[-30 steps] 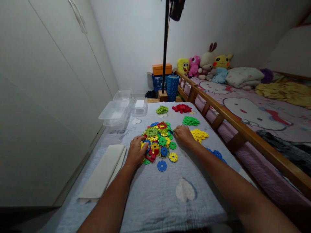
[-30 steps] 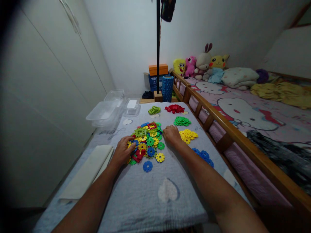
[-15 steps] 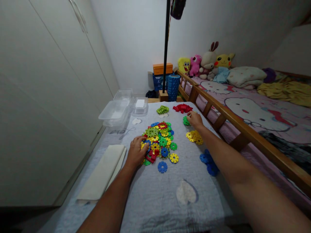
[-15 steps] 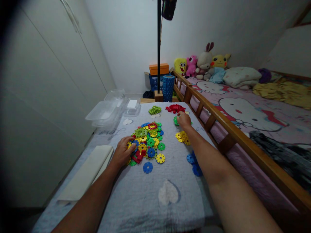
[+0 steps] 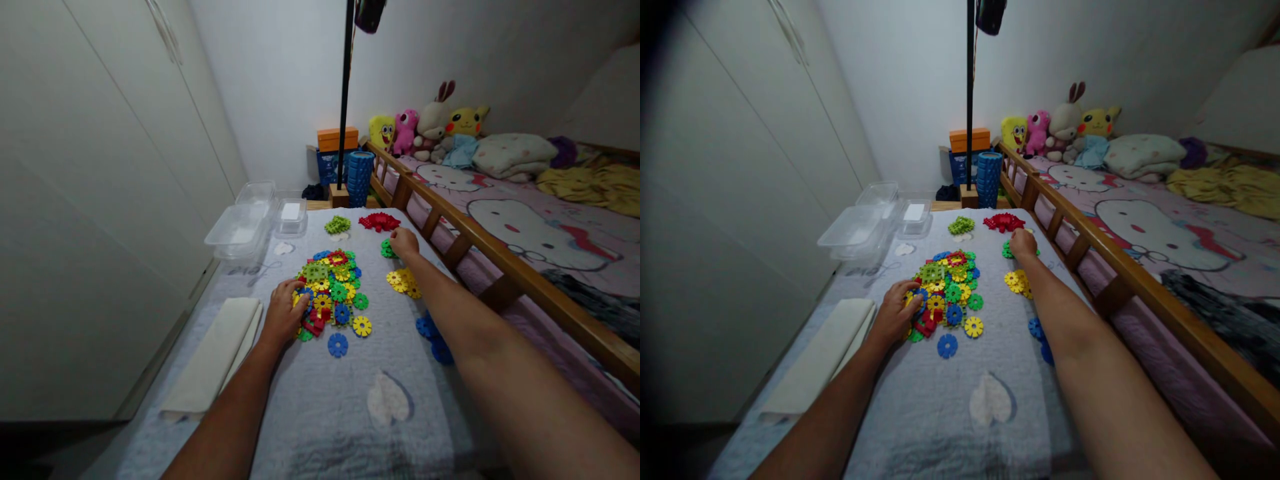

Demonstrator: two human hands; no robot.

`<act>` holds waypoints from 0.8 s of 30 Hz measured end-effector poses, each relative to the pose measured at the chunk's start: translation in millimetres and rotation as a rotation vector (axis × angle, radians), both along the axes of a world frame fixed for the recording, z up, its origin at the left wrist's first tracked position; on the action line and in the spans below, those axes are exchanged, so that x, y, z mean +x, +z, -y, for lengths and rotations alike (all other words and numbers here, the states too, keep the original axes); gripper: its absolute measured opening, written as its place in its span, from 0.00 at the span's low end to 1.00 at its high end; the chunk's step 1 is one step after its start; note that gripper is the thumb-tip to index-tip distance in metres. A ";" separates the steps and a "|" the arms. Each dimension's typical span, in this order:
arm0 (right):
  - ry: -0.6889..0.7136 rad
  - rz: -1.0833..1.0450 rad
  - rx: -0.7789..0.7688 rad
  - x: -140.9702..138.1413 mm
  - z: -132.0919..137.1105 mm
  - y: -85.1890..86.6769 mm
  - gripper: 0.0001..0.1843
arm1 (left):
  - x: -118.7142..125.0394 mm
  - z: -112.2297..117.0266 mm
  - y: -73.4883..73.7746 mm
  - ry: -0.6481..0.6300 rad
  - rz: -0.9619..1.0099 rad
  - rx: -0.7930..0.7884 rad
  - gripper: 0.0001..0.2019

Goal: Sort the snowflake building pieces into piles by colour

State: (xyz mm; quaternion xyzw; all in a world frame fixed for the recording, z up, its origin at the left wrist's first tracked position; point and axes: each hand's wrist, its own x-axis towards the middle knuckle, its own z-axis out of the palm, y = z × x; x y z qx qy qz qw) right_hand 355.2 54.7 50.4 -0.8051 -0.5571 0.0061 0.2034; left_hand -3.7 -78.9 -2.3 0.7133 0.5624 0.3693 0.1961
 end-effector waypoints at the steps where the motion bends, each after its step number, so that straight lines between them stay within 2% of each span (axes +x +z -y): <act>1: 0.006 0.002 0.016 -1.6 2.6 1.0 0.13 | 0.1 0.1 0.5 -0.003 -0.002 -0.002 0.14; 5: 0.066 -0.044 0.084 -19.8 22.3 6.5 0.14 | 0.4 0.4 2.5 0.000 -0.004 -0.003 0.14; 8: 0.252 -0.143 0.045 -43.8 46.4 3.0 0.13 | 0.5 0.5 3.7 0.005 0.001 -0.006 0.13; 10: 0.398 -0.186 -0.019 -59.9 62.7 -4.9 0.12 | 0.5 0.5 4.2 0.004 0.004 -0.004 0.13; 12: 0.478 -0.178 -0.056 -72.8 75.5 -15.1 0.12 | 0.6 0.5 4.5 0.008 0.007 0.004 0.13; 15: 0.489 -0.100 -0.056 -84.2 84.9 -27.8 0.15 | 0.5 0.4 4.9 0.013 0.011 0.009 0.12; 19: 0.470 -0.009 -0.070 -89.3 86.0 -34.7 0.16 | 0.4 0.4 5.0 0.006 0.011 0.005 0.13; 24: 0.425 -0.111 -0.032 -88.8 84.9 -36.3 0.15 | 0.7 0.7 4.1 0.007 0.010 0.014 0.13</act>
